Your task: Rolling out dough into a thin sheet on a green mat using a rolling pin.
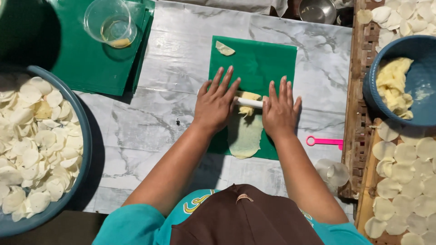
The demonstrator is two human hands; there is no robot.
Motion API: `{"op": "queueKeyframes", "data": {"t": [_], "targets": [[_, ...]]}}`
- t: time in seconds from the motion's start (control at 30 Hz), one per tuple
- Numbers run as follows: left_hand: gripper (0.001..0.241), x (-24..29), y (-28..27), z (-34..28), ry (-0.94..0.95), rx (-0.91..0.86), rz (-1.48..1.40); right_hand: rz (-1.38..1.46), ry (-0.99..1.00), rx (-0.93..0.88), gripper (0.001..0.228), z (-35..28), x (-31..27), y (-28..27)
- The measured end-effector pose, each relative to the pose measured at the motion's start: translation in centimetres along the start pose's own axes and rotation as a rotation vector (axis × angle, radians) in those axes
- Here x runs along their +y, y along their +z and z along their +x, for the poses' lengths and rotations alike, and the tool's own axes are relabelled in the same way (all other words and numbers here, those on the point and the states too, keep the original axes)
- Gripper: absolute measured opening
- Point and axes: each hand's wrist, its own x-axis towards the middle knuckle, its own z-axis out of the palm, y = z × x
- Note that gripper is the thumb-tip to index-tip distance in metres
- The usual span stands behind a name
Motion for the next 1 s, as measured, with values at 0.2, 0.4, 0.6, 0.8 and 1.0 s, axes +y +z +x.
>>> {"op": "queueKeyframes", "data": {"t": [0.2,0.4,0.6,0.8,1.0], "targets": [[0.057,-0.6,2.3,4.5,-0.307,-0.362,-0.021,-0.075,0.031,0.019,0.058,5.2,0.9,1.3],[0.06,-0.4,5.0,-1.4,-0.249,-0.174,0.026,-0.137,-0.153,0.293,0.062,0.3,0.9,2.8],[0.058,-1.9,6.0,0.9,-0.257,-0.189,0.044,-0.1,-0.135,0.39,0.051,1.8,2.1,4.5],[0.063,-2.4,3.9,3.6,-0.3,-0.309,-0.009,-0.28,-0.238,0.555,0.038,5.0,4.6,4.1],[0.061,-0.6,2.6,-0.3,-0.332,-0.377,0.002,-0.215,-0.19,0.516,0.035,-0.2,1.0,2.0]]}}
